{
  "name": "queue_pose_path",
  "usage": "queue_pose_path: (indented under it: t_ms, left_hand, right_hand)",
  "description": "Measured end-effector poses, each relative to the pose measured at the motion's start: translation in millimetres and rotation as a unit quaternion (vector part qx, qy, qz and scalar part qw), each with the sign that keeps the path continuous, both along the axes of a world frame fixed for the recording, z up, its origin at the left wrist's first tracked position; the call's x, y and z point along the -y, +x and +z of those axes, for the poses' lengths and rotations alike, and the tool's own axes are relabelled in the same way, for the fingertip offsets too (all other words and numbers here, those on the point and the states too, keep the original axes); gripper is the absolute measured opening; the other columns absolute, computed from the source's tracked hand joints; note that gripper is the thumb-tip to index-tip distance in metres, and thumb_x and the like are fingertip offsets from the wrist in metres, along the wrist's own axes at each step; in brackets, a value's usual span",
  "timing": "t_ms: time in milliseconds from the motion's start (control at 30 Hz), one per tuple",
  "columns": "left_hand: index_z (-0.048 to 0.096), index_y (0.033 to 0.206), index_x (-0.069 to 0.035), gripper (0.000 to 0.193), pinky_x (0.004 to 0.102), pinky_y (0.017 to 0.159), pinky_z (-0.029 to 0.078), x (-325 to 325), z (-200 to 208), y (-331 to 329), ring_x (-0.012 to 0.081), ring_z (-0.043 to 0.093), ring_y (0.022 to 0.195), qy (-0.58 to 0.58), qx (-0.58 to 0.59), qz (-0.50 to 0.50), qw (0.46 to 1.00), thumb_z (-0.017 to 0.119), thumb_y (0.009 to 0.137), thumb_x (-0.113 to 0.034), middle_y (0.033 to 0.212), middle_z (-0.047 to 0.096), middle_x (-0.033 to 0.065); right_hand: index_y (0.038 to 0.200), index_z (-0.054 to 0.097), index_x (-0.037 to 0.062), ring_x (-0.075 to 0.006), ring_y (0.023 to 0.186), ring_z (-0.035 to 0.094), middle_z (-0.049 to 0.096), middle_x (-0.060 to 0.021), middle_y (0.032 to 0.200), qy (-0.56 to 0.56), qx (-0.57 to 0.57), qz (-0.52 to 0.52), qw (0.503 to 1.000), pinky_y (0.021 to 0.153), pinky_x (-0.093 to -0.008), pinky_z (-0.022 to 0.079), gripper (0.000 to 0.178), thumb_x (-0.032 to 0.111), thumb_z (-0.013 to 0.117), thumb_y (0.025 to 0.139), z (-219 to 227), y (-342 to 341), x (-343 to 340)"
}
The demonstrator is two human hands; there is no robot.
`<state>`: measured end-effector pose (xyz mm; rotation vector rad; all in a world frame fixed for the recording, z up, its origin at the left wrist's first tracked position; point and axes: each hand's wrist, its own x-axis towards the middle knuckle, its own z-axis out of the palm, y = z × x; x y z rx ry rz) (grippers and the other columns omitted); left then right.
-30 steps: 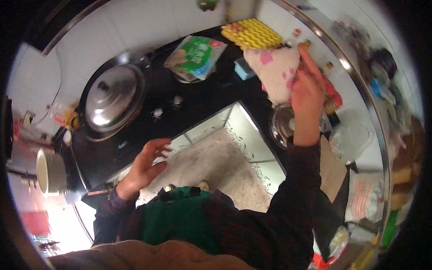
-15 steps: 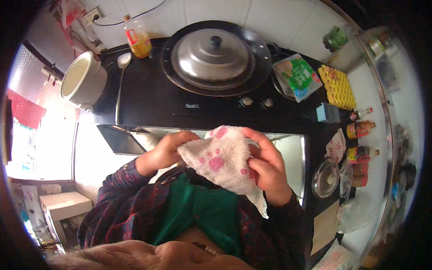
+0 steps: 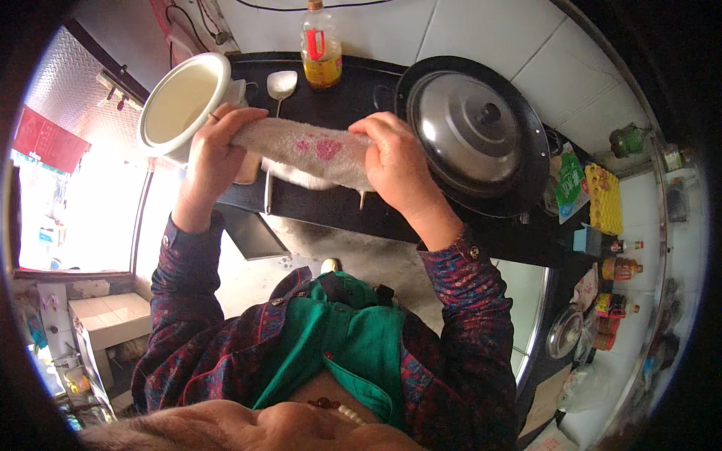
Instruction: The person plugs in a rice cooker, then transfers a simmering stew from a wok into the rice cooker using a ladle. They place the rice cooker insert back into the base and plug it in. The person then uses a spatula to scrape remaining stew from the wok into a small pan.
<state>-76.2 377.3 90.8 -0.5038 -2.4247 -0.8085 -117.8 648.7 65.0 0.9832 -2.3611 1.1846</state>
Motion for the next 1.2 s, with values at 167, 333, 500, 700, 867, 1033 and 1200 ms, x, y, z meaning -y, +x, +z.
queue_pose_path:
  t_ms: [167, 333, 500, 700, 867, 1033, 1200]
  left_hand:
    - [0.065, 0.1, -0.013, 0.037, 0.0393, 0.068, 0.054, 33, -58, -1, 0.032, 0.063, 0.081, -0.072, 0.049, -0.053, 0.995, 0.06, 0.067, 0.005, 0.094, 0.06, 0.0095]
    - [0.061, 0.111, -0.009, 0.038, 0.0445, 0.084, 0.05, 40, -153, 16, 0.0377, 0.06, 0.099, -0.199, 0.328, -0.135, 0.914, 0.063, 0.075, -0.018, 0.12, 0.055, 0.0196]
    - [0.058, 0.117, -0.005, 0.044, 0.0451, 0.096, 0.042, 34, -195, -5, 0.0388, 0.052, 0.113, -0.102, 0.306, -0.095, 0.942, 0.068, 0.078, -0.022, 0.129, 0.05, 0.0214]
    - [0.06, 0.113, -0.009, 0.039, 0.0434, 0.099, 0.039, 27, -230, -28, 0.0349, 0.049, 0.117, -0.231, 0.328, -0.097, 0.911, 0.063, 0.076, -0.022, 0.126, 0.053, 0.0173]
    - [0.058, 0.115, -0.007, 0.041, 0.0439, 0.099, 0.04, 29, -234, -20, 0.0362, 0.05, 0.115, -0.245, 0.345, -0.091, 0.902, 0.059, 0.076, -0.02, 0.127, 0.053, 0.0161]
    - [0.055, 0.119, -0.004, 0.046, 0.0479, 0.101, 0.037, 1, -227, -27, 0.0373, 0.045, 0.122, -0.241, 0.337, -0.053, 0.909, 0.064, 0.078, -0.023, 0.134, 0.046, 0.0194]
    - [0.054, 0.124, -0.011, 0.05, 0.0465, 0.105, 0.033, -59, -237, -23, 0.0362, 0.038, 0.128, -0.19, 0.304, -0.181, 0.916, 0.066, 0.077, -0.023, 0.138, 0.042, 0.0177]
  right_hand:
    - [0.092, 0.066, 0.0023, -0.0335, 0.094, 0.054, 0.062, -0.0136, 0.1, 0.119, -0.061, -0.038, 0.99, 0.083, -0.0404, 0.046, 0.025, -0.006, 0.051, 0.073, -35, -16, 25]
    - [0.109, 0.064, 0.0098, -0.036, 0.107, 0.052, 0.057, -0.0148, 0.12, 0.258, 0.14, -0.077, 0.953, 0.092, -0.0444, 0.044, 0.037, 0.007, 0.058, 0.072, -135, -9, 35]
    - [0.126, 0.052, 0.01, -0.0444, 0.125, 0.038, 0.038, -0.0239, 0.136, 0.306, 0.116, -0.096, 0.94, 0.098, -0.055, 0.038, 0.053, 0.008, 0.058, 0.074, -203, 8, 54]
    - [0.128, 0.051, 0.0101, -0.0434, 0.122, 0.042, 0.041, -0.023, 0.134, 0.288, 0.247, -0.021, 0.925, 0.099, -0.0505, 0.04, 0.051, 0.01, 0.058, 0.077, -209, 26, 46]
    - [0.119, 0.056, 0.0051, -0.0363, 0.109, 0.054, 0.056, -0.0196, 0.116, 0.144, 0.278, -0.044, 0.949, 0.093, -0.0424, 0.044, 0.039, 0.011, 0.058, 0.081, -181, 59, -10]
    - [0.109, 0.061, 0.0027, -0.0341, 0.097, 0.059, 0.06, -0.0181, 0.105, 0.12, 0.331, -0.192, 0.916, 0.083, -0.0398, 0.048, 0.027, 0.009, 0.057, 0.083, -164, 98, -108]
    - [0.107, 0.061, 0.0024, -0.037, 0.092, 0.059, 0.062, -0.0195, 0.096, 0.151, 0.279, -0.392, 0.864, 0.079, -0.0429, 0.049, 0.025, 0.007, 0.057, 0.083, -174, 114, -236]
